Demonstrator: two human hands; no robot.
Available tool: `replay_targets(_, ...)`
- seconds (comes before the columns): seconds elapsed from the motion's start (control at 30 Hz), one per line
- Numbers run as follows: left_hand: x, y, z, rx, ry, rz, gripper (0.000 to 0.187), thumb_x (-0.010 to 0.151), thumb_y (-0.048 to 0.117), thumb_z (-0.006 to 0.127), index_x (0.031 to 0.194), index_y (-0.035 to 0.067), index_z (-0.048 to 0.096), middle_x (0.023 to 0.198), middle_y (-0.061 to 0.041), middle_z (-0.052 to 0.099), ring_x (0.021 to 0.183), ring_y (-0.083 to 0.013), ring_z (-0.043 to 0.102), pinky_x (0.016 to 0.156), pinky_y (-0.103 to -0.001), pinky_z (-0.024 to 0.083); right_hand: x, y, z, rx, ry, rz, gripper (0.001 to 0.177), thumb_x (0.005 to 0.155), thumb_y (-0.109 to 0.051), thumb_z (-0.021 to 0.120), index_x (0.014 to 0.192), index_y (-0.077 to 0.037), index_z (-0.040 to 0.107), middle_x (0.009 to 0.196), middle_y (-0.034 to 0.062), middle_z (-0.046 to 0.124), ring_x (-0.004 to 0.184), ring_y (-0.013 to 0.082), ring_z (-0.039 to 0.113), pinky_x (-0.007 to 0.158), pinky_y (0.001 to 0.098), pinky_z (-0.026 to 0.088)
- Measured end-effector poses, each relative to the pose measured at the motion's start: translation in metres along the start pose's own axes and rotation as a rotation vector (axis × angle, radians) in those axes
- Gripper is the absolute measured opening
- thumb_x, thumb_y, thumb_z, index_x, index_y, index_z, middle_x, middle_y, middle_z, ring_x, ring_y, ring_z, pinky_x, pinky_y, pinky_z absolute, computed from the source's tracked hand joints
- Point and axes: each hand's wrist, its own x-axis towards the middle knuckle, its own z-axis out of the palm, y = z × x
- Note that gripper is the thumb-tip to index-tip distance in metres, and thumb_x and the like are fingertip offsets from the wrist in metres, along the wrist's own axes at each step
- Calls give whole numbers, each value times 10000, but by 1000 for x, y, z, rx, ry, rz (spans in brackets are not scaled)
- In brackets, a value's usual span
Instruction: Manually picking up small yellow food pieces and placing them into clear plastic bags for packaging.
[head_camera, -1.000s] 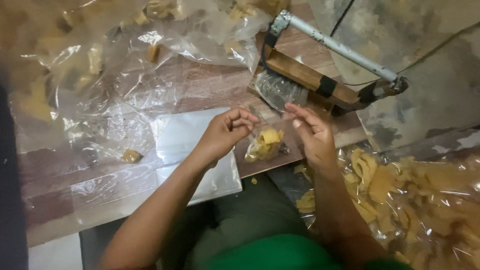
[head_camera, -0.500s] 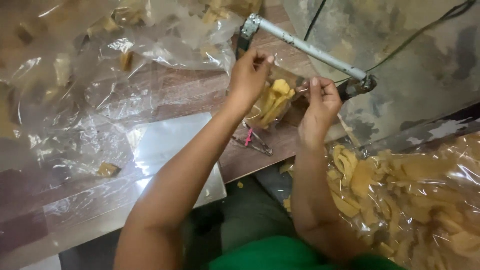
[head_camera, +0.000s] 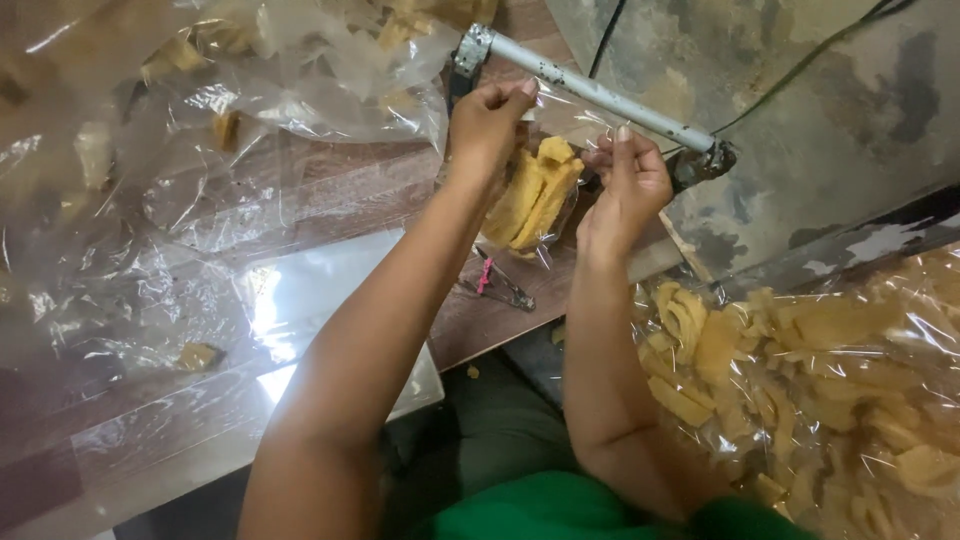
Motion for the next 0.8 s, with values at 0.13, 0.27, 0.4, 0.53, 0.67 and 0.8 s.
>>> replay_targets(0.13, 0, 1, 0, -45, -17, -13, 248, 904, 144, 695, 1040, -63, 691, 904, -120, 677, 637, -159, 637, 518, -256, 507, -2, -6, 5, -6, 3, 12, 83, 951, -56, 694, 957, 26, 685, 833, 104, 690, 676, 144, 620, 678, 248, 552)
replay_targets(0.27, -4, 7, -4, 128, -1, -9, 275, 894, 221, 703, 1023, -20, 732, 866, -100, 723, 634, -131, 660, 467, -228, 452, -4, -7, 3, -18, -12, 15, 74, 956, -49, 692, 969, 24, 691, 835, 104, 698, 677, 145, 619, 681, 255, 542)
replay_targets(0.4, -40, 8, -19, 79, 0, -1, 295, 909, 213, 688, 1070, -31, 725, 855, -85, 702, 624, -92, 540, 568, -226, 469, -22, -23, 10, -99, -21, 94, 31, 987, -33, 647, 969, -7, 651, 833, 71, 686, 666, 128, 637, 668, 245, 566)
replay_targets(0.53, -95, -8, -46, 168, 128, 265, 317, 907, 289, 751, 1076, 21, 749, 948, -161, 720, 848, -230, 645, 749, -417, 591, -54, -20, 16, -394, -96, -292, 245, 944, -31, 748, 1155, -81, 633, 1008, 71, 647, 948, 186, 675, 906, 332, 512)
replay_targets(0.67, -145, -22, -68, 343, 165, 442, 89, 921, 154, 767, 986, 93, 773, 861, -54, 711, 866, -181, 717, 776, -346, 628, -118, -65, 68, -866, -485, -680, 309, 1006, -431, 615, 901, -175, 752, 797, -33, 639, 828, 205, 616, 982, 380, 387)
replay_targets(0.8, -161, -28, -113, 146, 331, 375, 50, 935, 64, 716, 977, 37, 712, 933, -93, 702, 953, -196, 700, 828, -431, 632, -117, 4, 40, -937, -530, -733, 410, 1088, -406, 469, 779, -163, 588, 693, -30, 519, 742, 205, 566, 929, 431, 339)
